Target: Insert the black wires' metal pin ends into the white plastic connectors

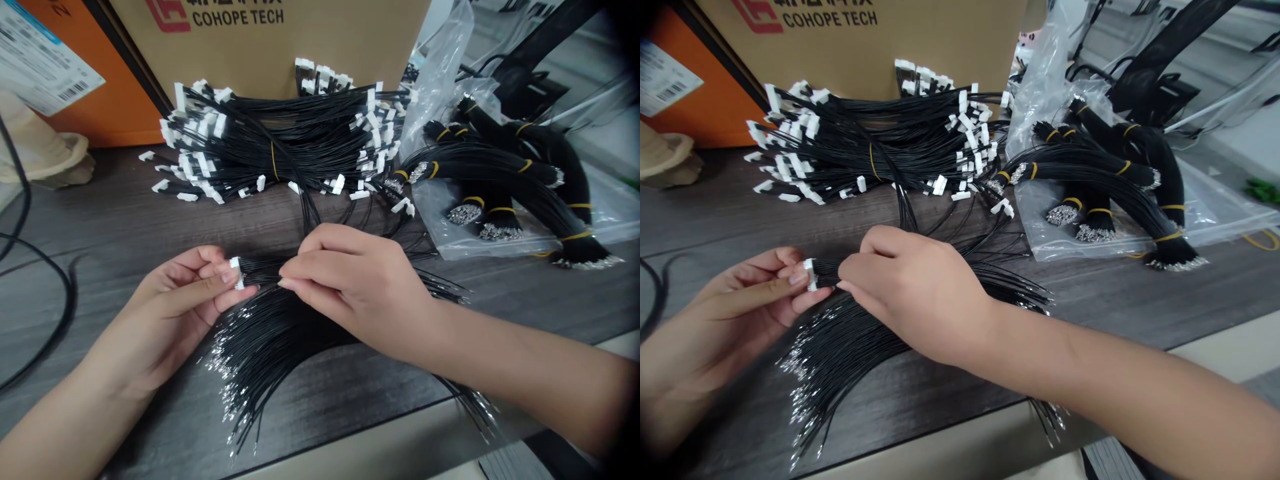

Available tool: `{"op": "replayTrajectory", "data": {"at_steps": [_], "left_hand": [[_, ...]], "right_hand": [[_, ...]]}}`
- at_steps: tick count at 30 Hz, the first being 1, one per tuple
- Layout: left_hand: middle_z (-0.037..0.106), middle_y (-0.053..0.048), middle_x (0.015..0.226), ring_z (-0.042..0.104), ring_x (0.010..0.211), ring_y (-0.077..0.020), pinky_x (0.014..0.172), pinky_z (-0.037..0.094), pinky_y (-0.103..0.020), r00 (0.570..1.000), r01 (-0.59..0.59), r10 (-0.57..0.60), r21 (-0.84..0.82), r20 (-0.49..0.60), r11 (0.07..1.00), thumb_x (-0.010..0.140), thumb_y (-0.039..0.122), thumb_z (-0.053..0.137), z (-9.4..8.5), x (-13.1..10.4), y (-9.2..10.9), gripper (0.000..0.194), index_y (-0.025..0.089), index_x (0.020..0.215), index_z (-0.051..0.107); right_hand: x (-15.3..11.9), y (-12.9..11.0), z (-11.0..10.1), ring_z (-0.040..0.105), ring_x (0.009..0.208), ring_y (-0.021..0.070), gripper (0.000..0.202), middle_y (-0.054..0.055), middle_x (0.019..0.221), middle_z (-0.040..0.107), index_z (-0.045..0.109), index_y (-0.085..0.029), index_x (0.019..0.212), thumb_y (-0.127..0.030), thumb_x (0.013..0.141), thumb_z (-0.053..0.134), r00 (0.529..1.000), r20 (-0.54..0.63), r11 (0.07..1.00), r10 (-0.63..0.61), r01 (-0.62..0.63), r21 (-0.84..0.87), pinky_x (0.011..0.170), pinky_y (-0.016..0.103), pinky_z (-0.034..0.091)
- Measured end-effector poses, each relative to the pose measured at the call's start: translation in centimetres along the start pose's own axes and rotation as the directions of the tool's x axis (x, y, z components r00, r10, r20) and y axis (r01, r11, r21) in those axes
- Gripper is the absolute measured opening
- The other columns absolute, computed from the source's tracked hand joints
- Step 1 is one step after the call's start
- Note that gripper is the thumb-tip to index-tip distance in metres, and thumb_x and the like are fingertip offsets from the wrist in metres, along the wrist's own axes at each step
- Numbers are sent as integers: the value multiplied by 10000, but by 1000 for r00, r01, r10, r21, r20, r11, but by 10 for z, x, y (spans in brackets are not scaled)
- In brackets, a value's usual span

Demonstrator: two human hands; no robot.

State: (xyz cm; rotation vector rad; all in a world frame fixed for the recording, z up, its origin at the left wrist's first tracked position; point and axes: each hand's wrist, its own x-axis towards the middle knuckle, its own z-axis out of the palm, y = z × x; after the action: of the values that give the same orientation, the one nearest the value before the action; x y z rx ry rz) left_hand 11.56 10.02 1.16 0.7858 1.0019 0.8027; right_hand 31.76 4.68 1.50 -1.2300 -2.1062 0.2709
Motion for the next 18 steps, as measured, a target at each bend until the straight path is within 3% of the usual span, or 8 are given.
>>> {"op": "replayTrajectory", "data": {"at_steps": [8, 18], "left_hand": [[658, 38, 666, 629, 631, -81, 703, 598, -227, 1000, 1, -1, 48, -1, 999, 671, 38, 729, 0, -2, -1, 142, 148, 728, 660], [623, 55, 638, 597, 613, -66, 662, 598, -232, 998, 15, -25, 152, 59, 988, 625, 117, 785, 3, -3, -10, 187, 169, 729, 638]], "right_hand": [[3, 7, 1, 561, 787, 111, 209, 24, 805, 610, 673, -141, 828, -229, 896, 497, 999, -54, 1000, -6, 4, -30, 694, 222, 437], [4, 4, 7, 562, 775, 124, 204, 32, 821, 583, 647, -120, 851, -183, 885, 457, 990, 135, 998, 44, -37, -51, 701, 240, 436]]}}
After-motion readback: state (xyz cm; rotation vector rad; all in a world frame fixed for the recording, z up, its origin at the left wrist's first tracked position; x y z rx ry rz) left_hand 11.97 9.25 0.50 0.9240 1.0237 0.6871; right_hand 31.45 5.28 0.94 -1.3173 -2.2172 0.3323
